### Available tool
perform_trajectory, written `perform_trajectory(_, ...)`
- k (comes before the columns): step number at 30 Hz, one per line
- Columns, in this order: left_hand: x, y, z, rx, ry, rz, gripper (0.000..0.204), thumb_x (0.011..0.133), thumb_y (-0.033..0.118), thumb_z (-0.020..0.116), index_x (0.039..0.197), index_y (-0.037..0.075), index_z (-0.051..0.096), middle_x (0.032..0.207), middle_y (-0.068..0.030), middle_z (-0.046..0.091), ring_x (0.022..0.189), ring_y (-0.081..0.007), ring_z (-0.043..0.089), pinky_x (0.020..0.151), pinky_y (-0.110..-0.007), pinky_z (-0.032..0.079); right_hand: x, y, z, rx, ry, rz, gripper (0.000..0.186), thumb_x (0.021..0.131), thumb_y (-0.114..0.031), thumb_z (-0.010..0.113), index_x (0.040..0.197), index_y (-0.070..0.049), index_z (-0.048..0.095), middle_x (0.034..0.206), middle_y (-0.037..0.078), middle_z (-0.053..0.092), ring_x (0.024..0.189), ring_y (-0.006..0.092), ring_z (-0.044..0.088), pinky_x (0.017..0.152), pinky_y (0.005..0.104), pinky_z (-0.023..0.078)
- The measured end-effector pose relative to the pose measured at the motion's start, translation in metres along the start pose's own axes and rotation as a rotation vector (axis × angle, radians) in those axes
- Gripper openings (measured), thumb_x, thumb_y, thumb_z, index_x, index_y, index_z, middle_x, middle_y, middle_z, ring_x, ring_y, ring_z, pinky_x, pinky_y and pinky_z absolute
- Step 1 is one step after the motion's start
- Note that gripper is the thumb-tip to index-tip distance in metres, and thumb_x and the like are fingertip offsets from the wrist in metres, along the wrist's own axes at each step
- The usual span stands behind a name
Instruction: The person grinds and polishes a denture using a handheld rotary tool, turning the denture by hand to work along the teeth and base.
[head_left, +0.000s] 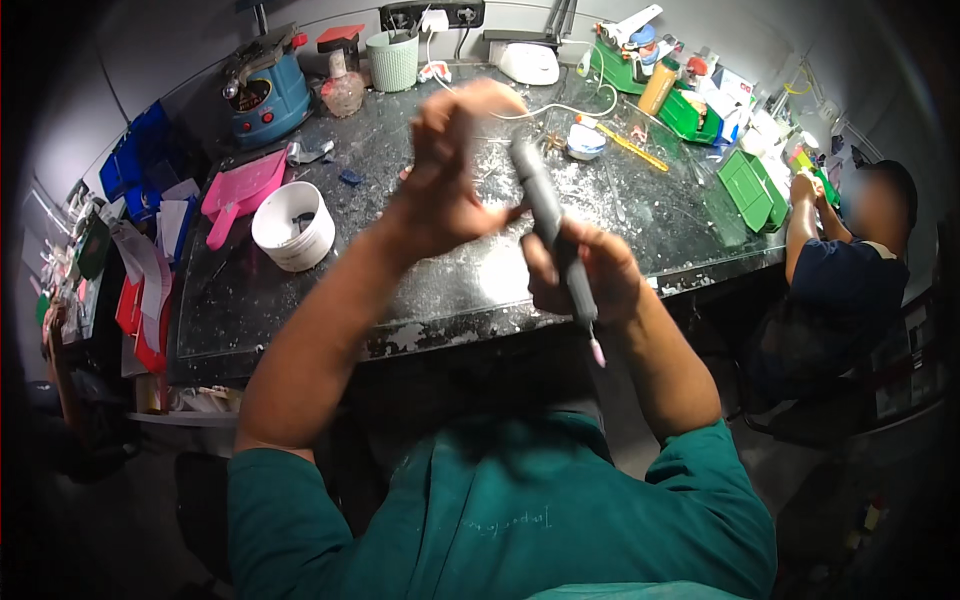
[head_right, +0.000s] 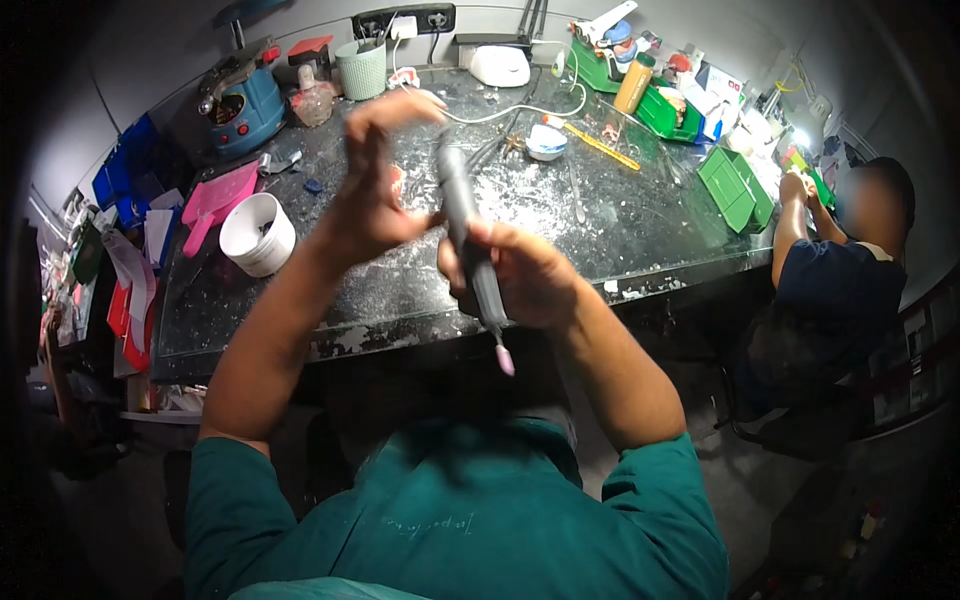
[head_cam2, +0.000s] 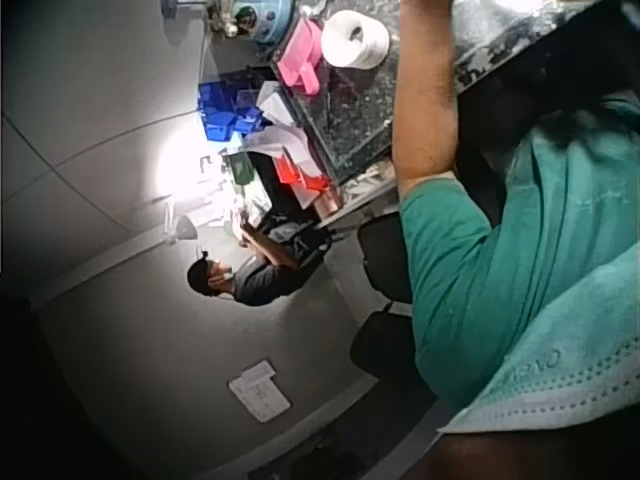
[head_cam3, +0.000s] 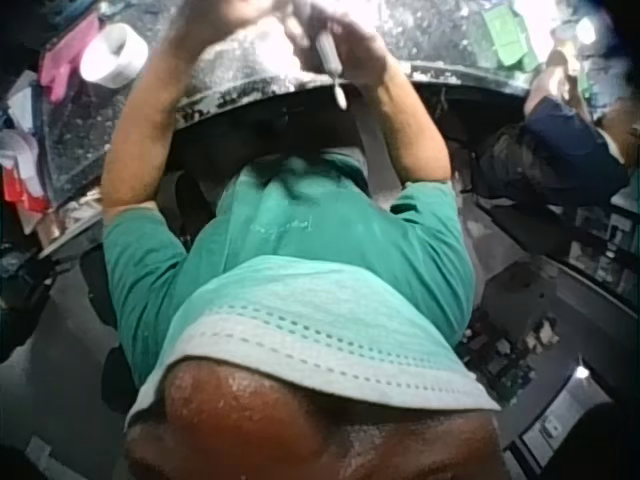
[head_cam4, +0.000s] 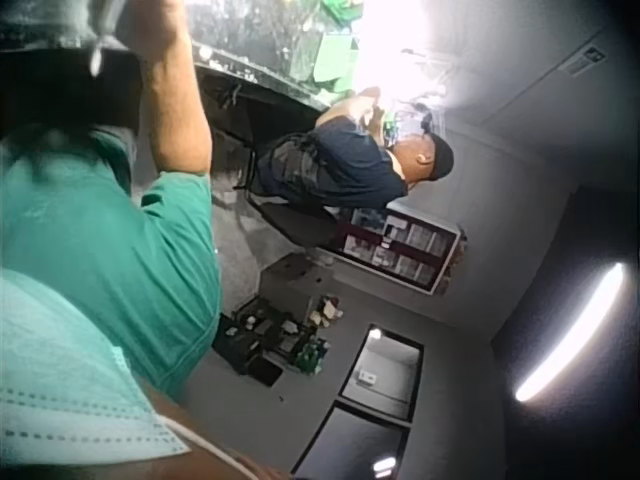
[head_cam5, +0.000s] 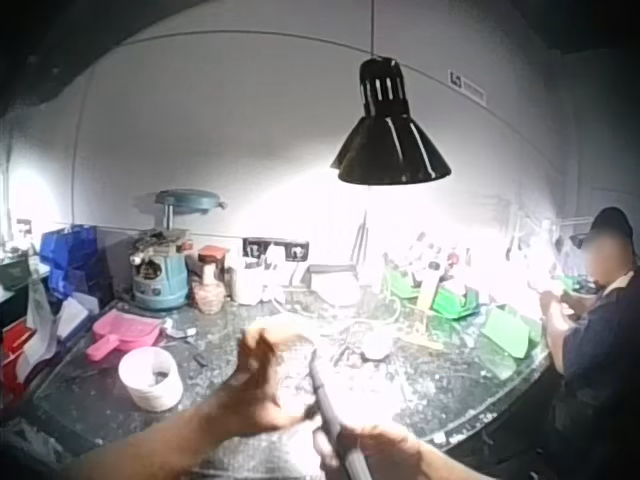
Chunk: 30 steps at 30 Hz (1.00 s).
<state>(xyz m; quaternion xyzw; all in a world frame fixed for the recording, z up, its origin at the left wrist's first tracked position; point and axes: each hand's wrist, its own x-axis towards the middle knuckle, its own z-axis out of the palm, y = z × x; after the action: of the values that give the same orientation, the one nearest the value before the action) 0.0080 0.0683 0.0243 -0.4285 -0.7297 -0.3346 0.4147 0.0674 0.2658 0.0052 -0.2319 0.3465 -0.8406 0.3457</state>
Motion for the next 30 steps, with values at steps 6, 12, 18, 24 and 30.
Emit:
perform_trajectory(6,-0.045,-0.084,-0.020,0.494,-0.423,-0.733,0.040,0.086,0.025,0.059,0.124,0.009,0.060,0.122,-0.0148,0.059,0.117,-0.0327,0.048,0.102,-0.048,0.035,0.075,-0.047,-0.025,-0.296,0.014,-0.589,0.022,0.089,-0.018,0.062,0.103,-0.002,0.055,0.078,0.007,0.056,0.068,0.0149,0.053,0.065,0.0312,0.046)
perform_trajectory(12,-0.051,-0.081,-0.013,0.475,-0.484,-0.687,0.026,0.085,0.023,0.064,0.105,0.008,0.069,0.096,-0.0093,0.068,0.093,-0.0293,0.061,0.089,-0.042,0.041,0.128,-0.055,-0.053,-0.700,0.257,-0.838,0.027,0.086,-0.014,0.069,0.108,0.000,0.061,0.096,0.008,0.064,0.083,0.0158,0.063,0.078,0.0284,0.053)
perform_trajectory(18,-0.032,-0.061,-0.020,-0.412,0.034,-1.070,0.030,0.095,0.020,0.060,0.115,-0.002,0.062,0.081,-0.0030,0.065,0.070,-0.0057,0.057,0.062,-0.020,0.045,0.116,-0.028,-0.055,-1.300,0.227,-1.110,0.032,0.080,-0.006,0.073,0.110,-0.004,0.061,0.098,0.007,0.069,0.088,0.0161,0.066,0.093,0.0368,0.048)
perform_trajectory(24,-0.036,-0.026,-0.032,-0.579,0.222,-1.078,0.037,0.098,0.016,0.056,0.127,-0.006,0.054,0.094,-0.0081,0.067,0.075,-0.0097,0.062,0.066,-0.023,0.050,0.120,-0.012,-0.048,-1.491,-0.074,-1.140,0.039,0.076,-0.002,0.072,0.110,0.002,0.055,0.096,0.017,0.068,0.113,0.0431,0.060,0.107,0.0646,0.027)
perform_trajectory(30,-0.020,-0.003,-0.031,-0.741,0.348,-1.045,0.041,0.098,0.014,0.053,0.132,-0.010,0.047,0.109,-0.0145,0.066,0.086,-0.0142,0.066,0.077,-0.027,0.056,0.111,-0.024,-0.045,-1.470,-0.151,-1.026,0.040,0.077,-0.005,0.073,0.112,0.000,0.055,0.089,0.017,0.065,0.108,0.0503,0.059,0.100,0.0681,0.034)
